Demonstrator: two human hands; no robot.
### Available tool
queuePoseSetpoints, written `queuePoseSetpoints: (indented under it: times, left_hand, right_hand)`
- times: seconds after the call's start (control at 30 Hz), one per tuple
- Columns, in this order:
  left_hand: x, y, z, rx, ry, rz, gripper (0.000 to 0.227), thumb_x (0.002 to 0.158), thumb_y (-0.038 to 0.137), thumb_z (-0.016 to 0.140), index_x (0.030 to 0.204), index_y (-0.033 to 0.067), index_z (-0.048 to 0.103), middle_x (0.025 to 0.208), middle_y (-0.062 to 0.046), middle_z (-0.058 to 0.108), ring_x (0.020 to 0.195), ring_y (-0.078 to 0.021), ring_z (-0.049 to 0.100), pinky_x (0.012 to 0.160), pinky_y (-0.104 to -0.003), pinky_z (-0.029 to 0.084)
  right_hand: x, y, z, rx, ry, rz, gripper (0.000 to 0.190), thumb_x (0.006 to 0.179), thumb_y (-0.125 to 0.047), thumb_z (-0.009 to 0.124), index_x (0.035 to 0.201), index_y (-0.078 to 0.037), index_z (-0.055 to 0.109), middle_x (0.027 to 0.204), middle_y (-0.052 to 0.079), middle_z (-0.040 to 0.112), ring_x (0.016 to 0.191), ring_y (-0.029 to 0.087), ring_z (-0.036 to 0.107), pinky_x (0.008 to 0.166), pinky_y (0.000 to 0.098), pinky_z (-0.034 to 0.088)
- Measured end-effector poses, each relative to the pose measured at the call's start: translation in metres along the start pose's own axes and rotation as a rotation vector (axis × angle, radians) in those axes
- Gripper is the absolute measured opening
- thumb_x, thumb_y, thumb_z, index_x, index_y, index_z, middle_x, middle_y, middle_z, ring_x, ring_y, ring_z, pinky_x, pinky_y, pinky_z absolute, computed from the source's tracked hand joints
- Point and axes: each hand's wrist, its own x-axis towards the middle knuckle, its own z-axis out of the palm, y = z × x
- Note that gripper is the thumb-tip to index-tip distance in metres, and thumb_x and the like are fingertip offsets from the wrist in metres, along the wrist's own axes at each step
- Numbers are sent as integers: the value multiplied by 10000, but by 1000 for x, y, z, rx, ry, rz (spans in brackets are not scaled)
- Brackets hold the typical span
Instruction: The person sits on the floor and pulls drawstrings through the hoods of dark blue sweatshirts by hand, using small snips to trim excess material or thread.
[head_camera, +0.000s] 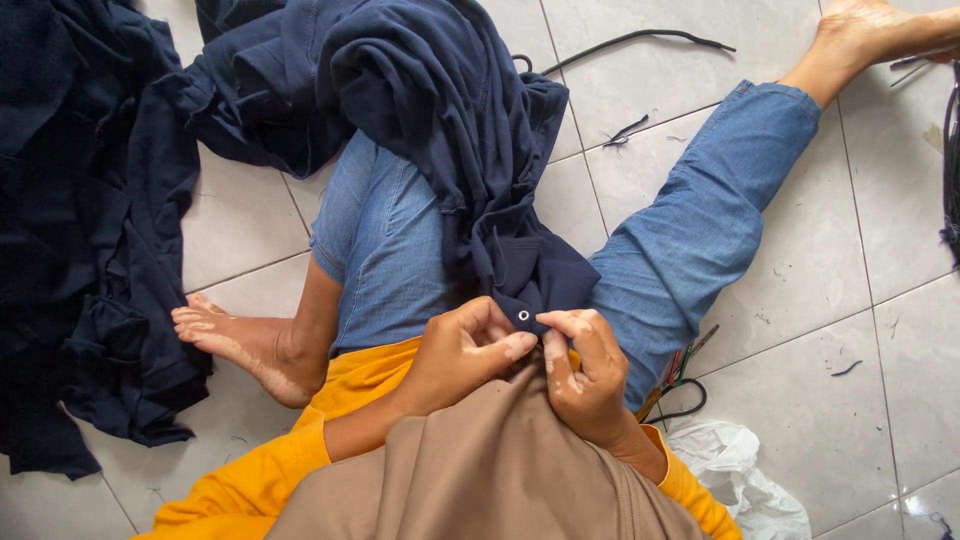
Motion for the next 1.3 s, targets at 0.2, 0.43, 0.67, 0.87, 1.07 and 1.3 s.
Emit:
queuePoseSetpoints:
  times: [0.2,0.43,0.67,0.87,1.07,1.3]
  left_hand:
    - [18,5,-23,688,284,972,213,802,227,820,994,168,747,916,-10,628,693,-166,598,626,-269,536]
    - [38,11,-20,649,192,1278,145,999,119,634,943,102,767,906,-51,753,620,-183,625,573,-210,560]
    - [33,17,-8,515,192,1244,53,934,66,725,912,74,773,784,-76,728,568,-209,637,558,-238,570]
    - [26,9,-6,473,195,1148,17,907,80,771,920,83,781,800,-61,735,583,-213,658,546,-272,571]
    - [21,14,-16,172,-137,667,151,936,19,666,1061,21,751,782,-133,739,661,-249,758,546,-319,608]
    - [22,8,-21,62,-257,436,162,881,-48,738,1038,-13,763,798,-166,740,704,-228,775,589,-319,648]
  right_hand:
    - [2,-3,0,17,-14,31,145,923,40,647,989,-6,767,770,84,644,647,223,627,644,325,567]
    - [3,-3,2,9,-10,51,98,941,15,656,979,8,746,779,110,646,669,258,639,647,349,563]
    - [3,-1,2,-9,27,81,95,940,29,658,984,7,739,747,102,623,641,258,627,636,340,553]
    - [2,-1,3,-14,29,66,81,931,29,671,971,11,739,733,100,615,634,249,622,626,330,547]
    - [0,0,0,12,11,143,75,940,-7,669,972,-18,736,727,84,611,632,243,620,632,324,541]
    - [-13,9,-4,183,-72,310,84,946,-23,653,967,-26,734,740,82,634,626,173,568,619,317,540]
